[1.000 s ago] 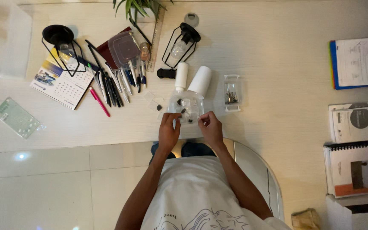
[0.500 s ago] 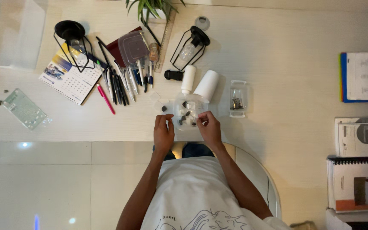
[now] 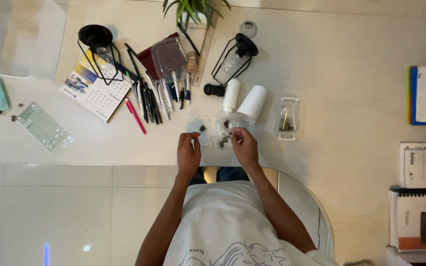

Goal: The person organizes small black components into a clear plastic container and places it on the desk. They then pick up various pens and markers from the table and place them into a white paper cup. The person continues to sort through the stationery items, placing them into the cup one by one.

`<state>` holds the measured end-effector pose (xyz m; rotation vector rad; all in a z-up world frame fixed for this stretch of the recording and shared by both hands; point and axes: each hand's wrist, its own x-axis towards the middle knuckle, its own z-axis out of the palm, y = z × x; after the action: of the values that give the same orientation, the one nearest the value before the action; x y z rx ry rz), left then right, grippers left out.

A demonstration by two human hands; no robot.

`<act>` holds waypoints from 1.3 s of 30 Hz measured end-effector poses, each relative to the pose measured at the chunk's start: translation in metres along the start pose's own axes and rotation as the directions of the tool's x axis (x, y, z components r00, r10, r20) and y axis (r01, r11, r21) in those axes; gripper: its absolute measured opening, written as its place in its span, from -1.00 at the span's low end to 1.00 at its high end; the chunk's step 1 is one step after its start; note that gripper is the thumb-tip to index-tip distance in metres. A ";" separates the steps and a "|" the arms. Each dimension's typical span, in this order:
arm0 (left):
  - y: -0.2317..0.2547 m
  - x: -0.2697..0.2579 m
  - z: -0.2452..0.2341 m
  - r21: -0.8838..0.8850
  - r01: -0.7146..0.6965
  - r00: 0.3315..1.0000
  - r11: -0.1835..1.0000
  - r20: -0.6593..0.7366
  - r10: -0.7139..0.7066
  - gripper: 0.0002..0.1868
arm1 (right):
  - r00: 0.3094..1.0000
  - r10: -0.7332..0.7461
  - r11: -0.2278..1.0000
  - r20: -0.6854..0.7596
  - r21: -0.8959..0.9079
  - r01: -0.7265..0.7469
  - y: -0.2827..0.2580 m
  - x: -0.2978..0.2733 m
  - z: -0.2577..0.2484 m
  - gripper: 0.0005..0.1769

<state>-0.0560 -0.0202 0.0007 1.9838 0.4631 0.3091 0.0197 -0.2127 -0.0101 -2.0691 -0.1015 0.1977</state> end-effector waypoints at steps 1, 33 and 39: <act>-0.001 0.002 -0.003 0.004 -0.012 1.000 1.000 -0.001 0.012 -0.82 | 1.000 0.010 1.000 0.004 -0.015 -0.010 -0.004 0.000 0.003 -0.79; -0.094 0.096 -0.079 0.131 -0.219 0.826 0.967 0.552 0.112 -0.79 | 0.989 -0.121 0.850 -0.089 -0.524 0.057 -0.010 -0.007 0.164 -0.64; -0.087 0.092 -0.081 0.126 -0.194 0.811 0.973 0.579 0.086 -0.79 | 0.998 -0.055 0.900 -0.024 -0.434 0.039 -0.035 -0.013 0.159 -0.62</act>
<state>-0.0231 0.1211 -0.0412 2.1668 -0.0507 -0.2556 -0.0223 -0.0612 -0.0538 -2.5116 -0.1879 0.1145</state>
